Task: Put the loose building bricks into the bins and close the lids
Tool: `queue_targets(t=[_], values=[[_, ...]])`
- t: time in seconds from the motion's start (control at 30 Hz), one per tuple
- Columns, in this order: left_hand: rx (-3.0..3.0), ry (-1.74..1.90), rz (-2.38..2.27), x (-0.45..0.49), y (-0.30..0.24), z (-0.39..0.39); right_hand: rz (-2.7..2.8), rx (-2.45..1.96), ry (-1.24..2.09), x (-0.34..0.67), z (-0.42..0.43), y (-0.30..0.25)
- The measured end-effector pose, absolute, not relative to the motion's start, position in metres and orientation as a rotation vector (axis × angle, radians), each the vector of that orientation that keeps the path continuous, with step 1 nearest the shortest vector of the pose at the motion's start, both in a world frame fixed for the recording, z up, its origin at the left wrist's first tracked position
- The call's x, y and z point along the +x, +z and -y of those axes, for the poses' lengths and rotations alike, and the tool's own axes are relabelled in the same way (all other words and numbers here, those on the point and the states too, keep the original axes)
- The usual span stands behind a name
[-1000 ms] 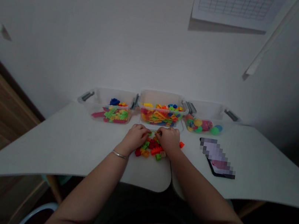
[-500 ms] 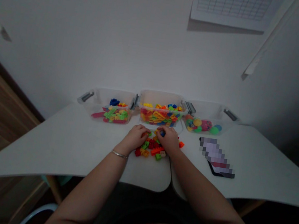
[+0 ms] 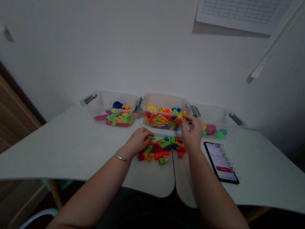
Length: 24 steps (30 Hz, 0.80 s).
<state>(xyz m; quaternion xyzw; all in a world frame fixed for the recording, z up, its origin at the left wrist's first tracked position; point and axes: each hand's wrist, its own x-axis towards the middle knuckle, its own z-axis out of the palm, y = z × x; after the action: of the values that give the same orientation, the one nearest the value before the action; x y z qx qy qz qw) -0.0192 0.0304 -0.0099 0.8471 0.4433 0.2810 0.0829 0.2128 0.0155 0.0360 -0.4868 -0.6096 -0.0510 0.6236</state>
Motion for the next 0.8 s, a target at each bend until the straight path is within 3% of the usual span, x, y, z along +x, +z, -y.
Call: queue_targets(t=[0.3,0.8], values=[[2.538,0.856,-1.306,-0.023,-0.014,-0.032,1.539,-1.316,-0.179,0.235,-0.04,0.066],[2.561,0.85,-1.292,-0.019,-0.013,-0.032,1.863,-1.548,-0.351,0.208,-0.033,0.053]])
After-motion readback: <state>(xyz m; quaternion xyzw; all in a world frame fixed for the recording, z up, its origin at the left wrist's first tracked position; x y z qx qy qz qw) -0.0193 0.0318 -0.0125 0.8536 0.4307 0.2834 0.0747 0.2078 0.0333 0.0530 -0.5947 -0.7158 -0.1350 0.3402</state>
